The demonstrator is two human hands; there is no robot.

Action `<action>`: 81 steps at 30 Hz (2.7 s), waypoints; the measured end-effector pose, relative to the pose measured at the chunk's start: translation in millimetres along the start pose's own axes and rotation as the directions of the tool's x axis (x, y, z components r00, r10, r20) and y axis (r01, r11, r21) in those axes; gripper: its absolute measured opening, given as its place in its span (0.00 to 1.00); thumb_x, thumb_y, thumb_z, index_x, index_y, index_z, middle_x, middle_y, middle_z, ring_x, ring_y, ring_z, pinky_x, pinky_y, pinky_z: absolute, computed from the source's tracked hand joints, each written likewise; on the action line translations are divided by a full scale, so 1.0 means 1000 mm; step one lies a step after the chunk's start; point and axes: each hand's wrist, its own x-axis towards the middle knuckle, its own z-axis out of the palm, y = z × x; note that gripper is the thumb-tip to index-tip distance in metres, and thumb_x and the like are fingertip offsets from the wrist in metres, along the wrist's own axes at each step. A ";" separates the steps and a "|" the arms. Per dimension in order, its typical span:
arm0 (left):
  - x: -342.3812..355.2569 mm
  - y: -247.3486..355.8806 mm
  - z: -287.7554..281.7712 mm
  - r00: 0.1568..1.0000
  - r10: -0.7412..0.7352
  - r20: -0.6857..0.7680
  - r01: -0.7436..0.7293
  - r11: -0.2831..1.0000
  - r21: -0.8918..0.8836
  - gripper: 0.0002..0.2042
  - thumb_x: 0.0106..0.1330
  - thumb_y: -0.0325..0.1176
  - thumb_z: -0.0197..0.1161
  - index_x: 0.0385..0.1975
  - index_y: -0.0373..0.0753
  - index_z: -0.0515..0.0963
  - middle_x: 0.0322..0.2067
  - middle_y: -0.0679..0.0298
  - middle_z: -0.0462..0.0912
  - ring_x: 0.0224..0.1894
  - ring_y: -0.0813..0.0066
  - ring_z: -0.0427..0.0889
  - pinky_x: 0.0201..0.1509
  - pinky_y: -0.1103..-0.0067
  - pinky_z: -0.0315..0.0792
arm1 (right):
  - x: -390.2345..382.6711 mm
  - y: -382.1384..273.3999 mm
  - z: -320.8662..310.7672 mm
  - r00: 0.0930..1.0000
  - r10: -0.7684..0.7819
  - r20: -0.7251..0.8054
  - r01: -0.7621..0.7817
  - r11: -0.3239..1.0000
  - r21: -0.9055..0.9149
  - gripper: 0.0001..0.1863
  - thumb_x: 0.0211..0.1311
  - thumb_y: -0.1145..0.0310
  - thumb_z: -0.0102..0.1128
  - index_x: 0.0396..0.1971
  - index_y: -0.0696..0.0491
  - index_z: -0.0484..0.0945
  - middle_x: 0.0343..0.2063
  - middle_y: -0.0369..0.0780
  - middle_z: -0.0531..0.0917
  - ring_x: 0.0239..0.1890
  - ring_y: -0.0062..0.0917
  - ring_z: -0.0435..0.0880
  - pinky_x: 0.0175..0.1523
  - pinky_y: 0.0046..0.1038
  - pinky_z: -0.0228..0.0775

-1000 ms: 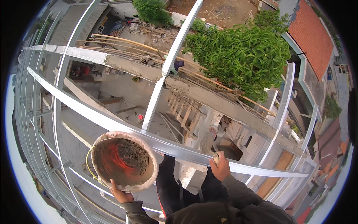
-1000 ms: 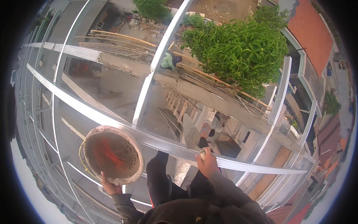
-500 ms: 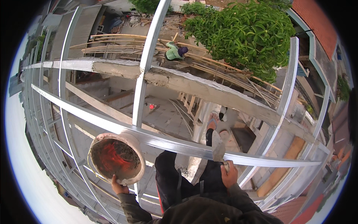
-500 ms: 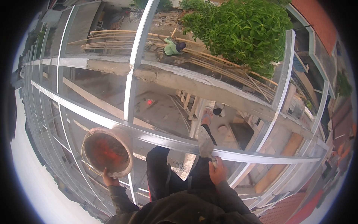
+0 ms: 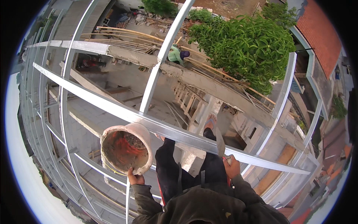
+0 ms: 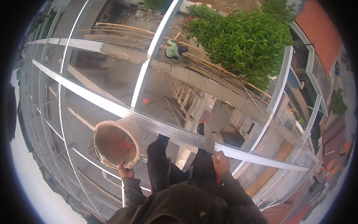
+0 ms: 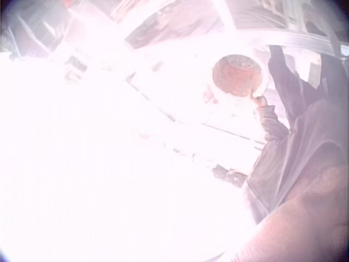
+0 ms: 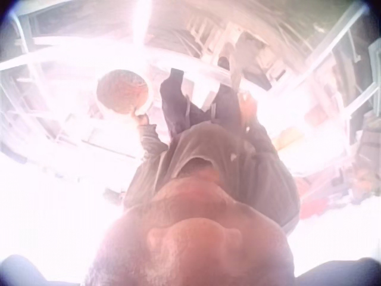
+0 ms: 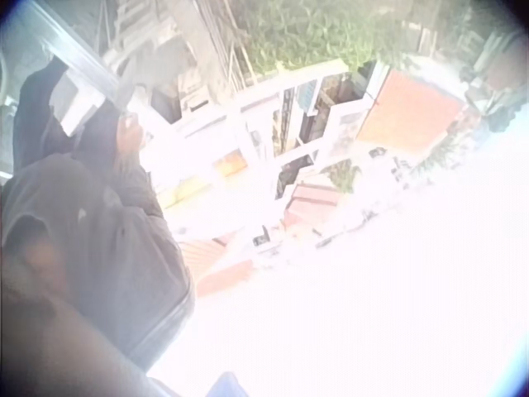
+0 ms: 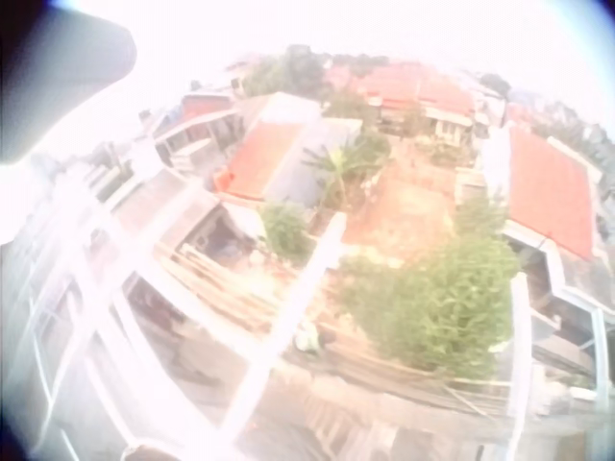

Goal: The person scoops cement from a bucket using a trowel and applies it to a concrete wall edge. The person repeatedly smooths the cement along the wall while holding the bucket in the other hand.

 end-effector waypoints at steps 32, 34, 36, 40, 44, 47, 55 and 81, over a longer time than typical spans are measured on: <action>-0.062 -0.026 -0.005 0.972 0.232 -0.037 -0.213 0.938 0.272 0.09 0.64 0.25 0.63 0.42 0.32 0.82 0.35 0.65 0.86 0.35 0.76 0.84 0.42 0.78 0.76 | 0.011 -0.091 -0.011 0.995 -0.057 0.076 0.041 0.978 0.203 0.09 0.73 0.67 0.62 0.41 0.54 0.72 0.22 0.33 0.76 0.18 0.15 0.74 0.20 0.23 0.68; -0.062 -0.029 0.001 0.974 0.216 -0.066 -0.190 0.942 0.276 0.09 0.64 0.25 0.63 0.42 0.31 0.83 0.35 0.66 0.86 0.36 0.77 0.83 0.43 0.78 0.75 | 0.006 -0.089 -0.012 0.991 -0.084 0.107 0.065 0.983 0.170 0.09 0.72 0.68 0.63 0.41 0.54 0.72 0.22 0.34 0.76 0.18 0.16 0.74 0.20 0.23 0.68; -0.058 -0.032 0.000 0.972 0.227 -0.060 -0.203 0.940 0.273 0.10 0.64 0.25 0.63 0.43 0.31 0.83 0.36 0.66 0.86 0.37 0.77 0.83 0.44 0.78 0.75 | 0.009 -0.090 -0.020 0.982 -0.008 0.188 -0.010 0.996 0.091 0.10 0.70 0.69 0.64 0.40 0.54 0.72 0.22 0.34 0.77 0.18 0.17 0.75 0.21 0.22 0.67; -0.053 -0.041 -0.014 0.974 0.201 -0.099 -0.184 0.970 0.160 0.12 0.64 0.25 0.64 0.47 0.31 0.82 0.38 0.64 0.86 0.39 0.74 0.84 0.46 0.75 0.76 | 0.025 -0.071 -0.022 0.973 -0.193 0.127 0.215 0.958 -0.191 0.14 0.71 0.64 0.62 0.47 0.59 0.74 0.27 0.45 0.83 0.25 0.33 0.83 0.30 0.35 0.73; -0.058 -0.043 -0.024 0.978 0.077 -0.192 -0.097 0.991 -0.093 0.16 0.64 0.25 0.63 0.52 0.31 0.77 0.43 0.60 0.84 0.43 0.65 0.85 0.50 0.70 0.79 | 0.036 -0.092 -0.017 0.925 -0.356 0.133 0.379 0.829 -0.411 0.21 0.71 0.59 0.59 0.53 0.59 0.74 0.38 0.60 0.85 0.43 0.59 0.84 0.47 0.54 0.73; -0.071 -0.042 -0.024 0.967 0.005 -0.254 -0.077 0.959 -0.271 0.17 0.65 0.24 0.61 0.54 0.30 0.74 0.48 0.56 0.81 0.48 0.60 0.84 0.52 0.65 0.80 | 0.077 -0.163 -0.007 0.869 -0.401 0.291 0.494 0.665 -0.560 0.24 0.71 0.57 0.59 0.57 0.57 0.72 0.39 0.61 0.85 0.45 0.61 0.83 0.50 0.56 0.73; -0.098 -0.058 -0.057 0.922 -0.163 -0.351 -0.023 0.882 -0.470 0.19 0.65 0.21 0.61 0.56 0.28 0.73 0.53 0.55 0.81 0.53 0.59 0.83 0.62 0.62 0.79 | 0.238 -0.296 0.076 0.847 -0.274 0.455 0.528 0.340 -0.778 0.22 0.72 0.55 0.53 0.55 0.56 0.77 0.43 0.59 0.86 0.50 0.57 0.84 0.56 0.53 0.75; -0.113 -0.048 -0.064 0.879 -0.228 -0.418 0.028 0.901 -0.433 0.23 0.65 0.22 0.63 0.61 0.29 0.72 0.55 0.57 0.81 0.55 0.63 0.81 0.63 0.65 0.76 | 0.274 -0.210 0.066 0.980 -0.053 0.189 0.196 0.218 -0.956 0.23 0.72 0.52 0.51 0.53 0.54 0.82 0.49 0.55 0.86 0.55 0.54 0.83 0.60 0.49 0.76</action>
